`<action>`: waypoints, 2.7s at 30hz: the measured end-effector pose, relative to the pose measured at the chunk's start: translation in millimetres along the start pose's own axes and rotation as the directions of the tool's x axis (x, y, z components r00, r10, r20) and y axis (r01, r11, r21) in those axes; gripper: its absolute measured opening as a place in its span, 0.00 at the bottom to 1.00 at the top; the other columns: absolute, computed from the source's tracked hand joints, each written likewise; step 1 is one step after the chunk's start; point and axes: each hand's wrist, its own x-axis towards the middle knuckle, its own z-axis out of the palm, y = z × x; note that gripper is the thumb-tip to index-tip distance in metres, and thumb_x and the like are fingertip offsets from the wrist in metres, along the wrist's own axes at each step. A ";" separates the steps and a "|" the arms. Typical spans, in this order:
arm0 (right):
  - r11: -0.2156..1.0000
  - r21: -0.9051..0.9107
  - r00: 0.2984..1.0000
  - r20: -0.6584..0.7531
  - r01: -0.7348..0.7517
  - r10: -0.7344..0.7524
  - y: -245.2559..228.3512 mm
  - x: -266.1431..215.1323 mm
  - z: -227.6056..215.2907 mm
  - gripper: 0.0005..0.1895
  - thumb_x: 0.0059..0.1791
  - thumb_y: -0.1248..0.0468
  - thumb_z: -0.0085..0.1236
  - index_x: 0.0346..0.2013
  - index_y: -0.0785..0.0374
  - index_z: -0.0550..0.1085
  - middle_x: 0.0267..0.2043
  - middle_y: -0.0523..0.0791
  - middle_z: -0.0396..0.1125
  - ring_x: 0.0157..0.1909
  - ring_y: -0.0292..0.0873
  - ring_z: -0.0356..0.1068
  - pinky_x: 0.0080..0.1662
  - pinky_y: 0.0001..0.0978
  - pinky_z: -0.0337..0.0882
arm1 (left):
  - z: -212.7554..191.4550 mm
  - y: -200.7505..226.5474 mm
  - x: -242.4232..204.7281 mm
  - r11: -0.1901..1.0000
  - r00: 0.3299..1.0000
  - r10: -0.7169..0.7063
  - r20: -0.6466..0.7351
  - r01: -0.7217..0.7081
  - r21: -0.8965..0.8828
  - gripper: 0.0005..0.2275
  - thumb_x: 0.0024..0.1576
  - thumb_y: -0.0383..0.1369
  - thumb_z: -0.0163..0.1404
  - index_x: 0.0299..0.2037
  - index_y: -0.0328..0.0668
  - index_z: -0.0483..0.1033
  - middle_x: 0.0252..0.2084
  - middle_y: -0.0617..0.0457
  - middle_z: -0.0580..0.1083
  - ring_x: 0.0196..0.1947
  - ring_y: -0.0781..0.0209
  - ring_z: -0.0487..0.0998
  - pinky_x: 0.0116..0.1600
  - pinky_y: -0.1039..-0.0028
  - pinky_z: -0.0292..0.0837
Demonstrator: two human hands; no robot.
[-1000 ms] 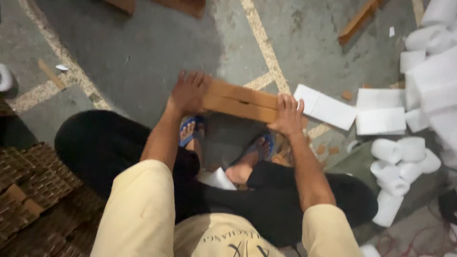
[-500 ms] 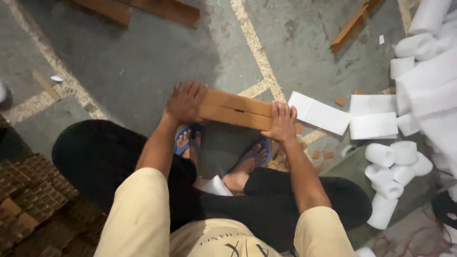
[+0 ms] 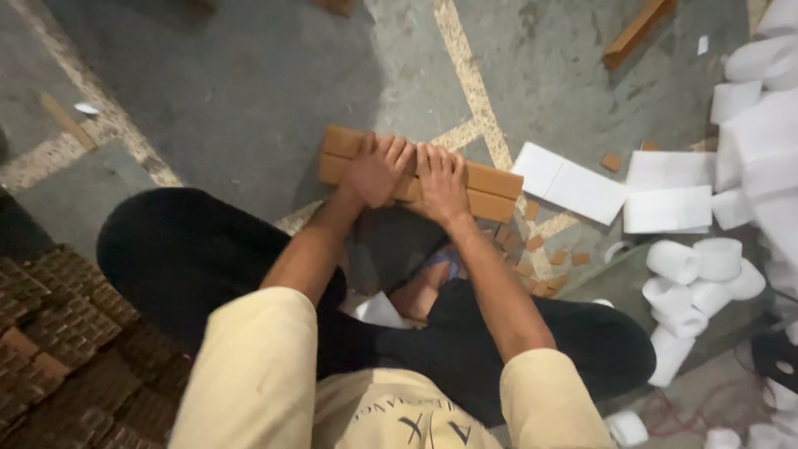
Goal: The person sits on the floor and assembles small wooden boxes by hand. They pick up flat wooden pieces, fold them into box shapes, and press the edges together to form the structure.
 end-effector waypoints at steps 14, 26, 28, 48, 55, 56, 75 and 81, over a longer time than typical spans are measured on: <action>0.996 -0.084 0.990 0.143 -0.005 0.017 19.0 -7.6 -3.2 0.73 0.29 0.27 0.67 0.73 0.64 0.47 0.76 0.54 0.41 0.77 0.57 0.41 0.68 0.70 0.41 | -5.1 -23.2 -7.5 0.996 0.993 0.087 -0.075 -0.088 -0.004 0.50 0.31 0.52 0.66 0.67 0.41 0.59 0.66 0.43 0.63 0.67 0.47 0.59 0.65 0.40 0.49; 0.983 -0.048 0.967 0.179 -0.177 0.183 91.0 -81.7 -5.7 0.73 0.24 0.37 0.77 0.72 0.65 0.51 0.67 0.51 0.53 0.71 0.53 0.50 0.69 0.60 0.45 | -29.2 -67.5 -41.0 0.996 0.999 -0.043 0.023 0.044 -0.081 0.49 0.34 0.59 0.65 0.66 0.44 0.63 0.60 0.45 0.65 0.64 0.44 0.63 0.63 0.46 0.56; 0.983 -0.024 0.966 0.181 -0.182 0.184 85.1 -85.2 -7.3 0.72 0.24 0.36 0.76 0.72 0.65 0.52 0.67 0.51 0.54 0.71 0.53 0.51 0.69 0.60 0.46 | -27.0 -63.5 -43.0 0.997 0.996 -0.039 0.080 0.044 -0.064 0.50 0.35 0.60 0.65 0.68 0.42 0.62 0.62 0.45 0.65 0.64 0.45 0.63 0.60 0.45 0.57; 0.998 -0.054 1.000 0.008 0.013 -0.013 4.0 -0.3 19.6 0.62 0.42 0.22 0.47 0.73 0.68 0.53 0.74 0.56 0.50 0.75 0.56 0.48 0.70 0.67 0.44 | 21.4 -10.2 6.4 0.997 0.997 -0.004 -0.079 -0.002 -0.080 0.40 0.50 0.53 0.57 0.69 0.38 0.61 0.67 0.46 0.64 0.69 0.46 0.61 0.69 0.46 0.51; 0.999 0.017 0.997 0.054 -0.049 0.048 4.9 -5.2 19.1 0.57 0.45 0.25 0.45 0.74 0.63 0.54 0.75 0.54 0.50 0.75 0.56 0.49 0.69 0.65 0.45 | 21.6 -8.5 2.2 0.997 0.999 0.000 0.032 0.002 -0.084 0.43 0.45 0.55 0.58 0.69 0.37 0.61 0.67 0.43 0.64 0.68 0.46 0.60 0.68 0.45 0.49; 0.998 0.033 0.998 0.041 -0.052 0.050 7.1 -2.7 17.0 0.56 0.44 0.26 0.44 0.74 0.62 0.53 0.75 0.54 0.51 0.75 0.55 0.49 0.69 0.64 0.45 | 18.0 -8.8 7.0 0.999 1.000 0.002 0.008 -0.001 -0.052 0.43 0.45 0.54 0.58 0.69 0.38 0.61 0.68 0.44 0.64 0.68 0.47 0.60 0.68 0.45 0.49; 0.608 0.450 0.606 -0.168 -0.654 0.777 146.5 -85.6 90.3 0.26 0.61 0.45 0.38 0.68 0.56 0.64 0.70 0.53 0.62 0.71 0.58 0.62 0.70 0.48 0.61 | -3.9 -9.4 -0.7 0.997 0.999 0.020 -0.041 -0.023 -0.072 0.50 0.34 0.57 0.66 0.66 0.35 0.63 0.63 0.44 0.66 0.65 0.48 0.63 0.67 0.48 0.51; 0.162 0.548 0.197 0.004 -0.820 0.980 160.2 -93.7 116.6 0.31 0.60 0.43 0.30 0.69 0.60 0.62 0.66 0.58 0.64 0.65 0.65 0.64 0.64 0.51 0.62 | 5.8 -5.1 0.1 0.996 1.000 0.007 0.002 -0.007 -0.088 0.49 0.35 0.57 0.65 0.66 0.37 0.63 0.65 0.45 0.65 0.66 0.48 0.62 0.67 0.47 0.51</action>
